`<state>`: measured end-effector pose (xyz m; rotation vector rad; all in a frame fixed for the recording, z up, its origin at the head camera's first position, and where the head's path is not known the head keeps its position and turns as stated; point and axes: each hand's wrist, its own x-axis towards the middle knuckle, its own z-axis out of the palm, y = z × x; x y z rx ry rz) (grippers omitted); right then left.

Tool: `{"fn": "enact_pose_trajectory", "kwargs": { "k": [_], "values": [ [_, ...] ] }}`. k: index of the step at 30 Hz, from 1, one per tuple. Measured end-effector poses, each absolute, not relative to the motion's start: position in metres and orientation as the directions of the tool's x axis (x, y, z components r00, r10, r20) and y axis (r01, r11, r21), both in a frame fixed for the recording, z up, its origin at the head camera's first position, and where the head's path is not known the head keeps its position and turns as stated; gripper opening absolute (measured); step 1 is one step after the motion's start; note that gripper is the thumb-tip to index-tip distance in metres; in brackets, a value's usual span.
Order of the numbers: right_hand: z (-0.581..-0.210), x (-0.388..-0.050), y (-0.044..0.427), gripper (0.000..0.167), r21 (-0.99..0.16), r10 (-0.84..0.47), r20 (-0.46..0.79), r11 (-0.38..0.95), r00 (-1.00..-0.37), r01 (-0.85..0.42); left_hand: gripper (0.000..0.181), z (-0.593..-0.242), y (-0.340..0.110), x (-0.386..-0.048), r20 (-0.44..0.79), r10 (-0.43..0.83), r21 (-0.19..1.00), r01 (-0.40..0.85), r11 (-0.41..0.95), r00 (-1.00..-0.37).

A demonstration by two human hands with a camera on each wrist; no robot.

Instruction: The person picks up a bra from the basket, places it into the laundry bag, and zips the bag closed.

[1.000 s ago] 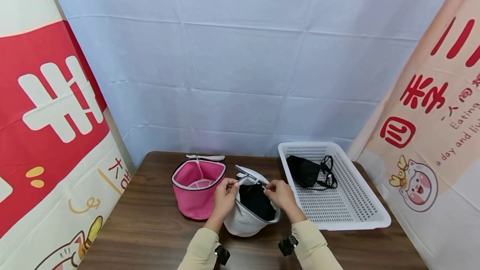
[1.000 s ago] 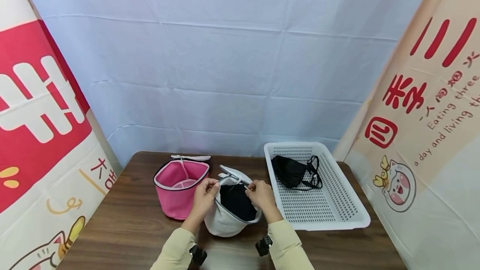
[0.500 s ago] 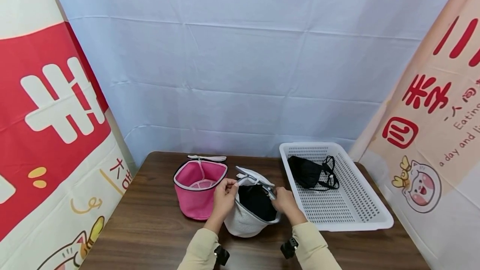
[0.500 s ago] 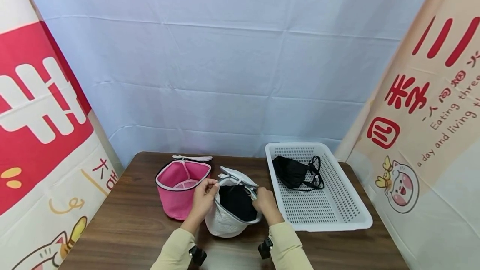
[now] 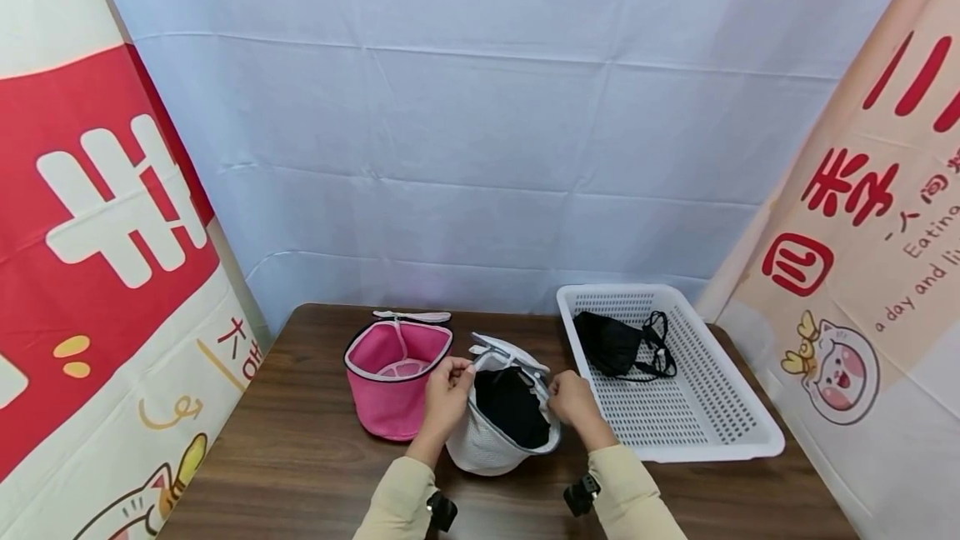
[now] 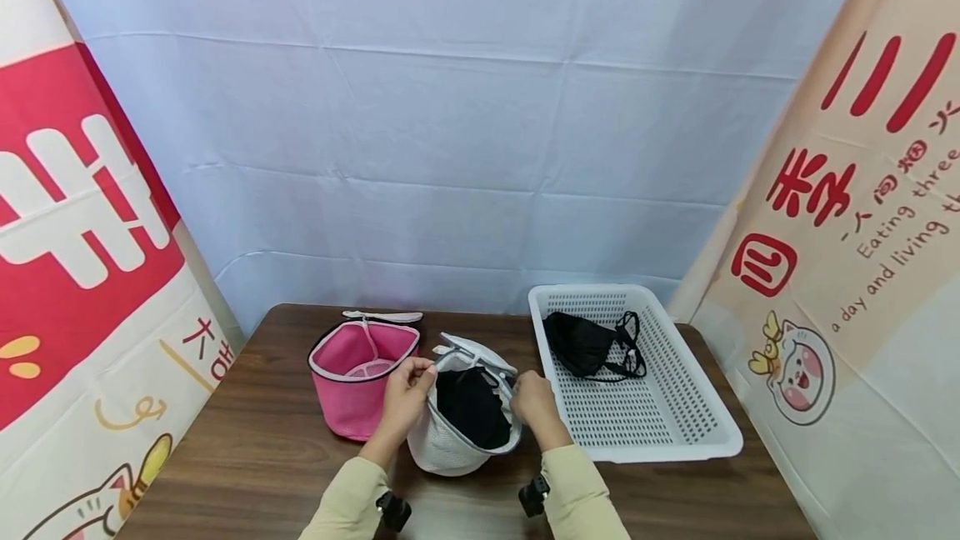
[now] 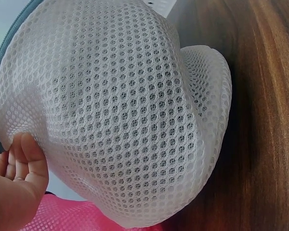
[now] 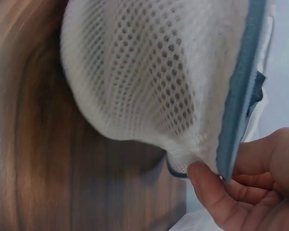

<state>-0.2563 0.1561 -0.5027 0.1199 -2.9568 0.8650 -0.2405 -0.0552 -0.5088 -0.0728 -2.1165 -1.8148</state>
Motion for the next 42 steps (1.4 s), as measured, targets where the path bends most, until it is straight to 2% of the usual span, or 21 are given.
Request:
{"fn": "enact_pose_trajectory", "kwargs": {
  "k": [6,16,26,42],
  "values": [
    [-0.495,-0.250,0.161,0.012,-0.569,-0.033,0.142,0.815,-0.989,-0.109,0.005,-0.512,-0.056,-0.240,0.296,-0.200,0.946,0.257,0.198,-0.934],
    [-0.486,-0.248,0.163,0.001,-0.642,0.011,0.184,0.759,-0.983,-0.111,0.004,-0.510,-0.059,-0.237,0.276,-0.207,0.950,0.233,0.208,-0.939],
    [-0.482,-0.251,0.164,0.005,-0.650,0.018,0.256,0.743,-0.966,-0.159,0.005,-0.513,-0.061,-0.238,0.258,-0.197,0.949,0.209,0.237,-0.946],
    [-0.481,-0.252,0.164,0.004,-0.683,0.032,0.262,0.712,-0.965,-0.162,0.008,-0.515,-0.061,-0.235,0.277,-0.180,0.938,0.225,0.263,-0.944]
  ]
}}
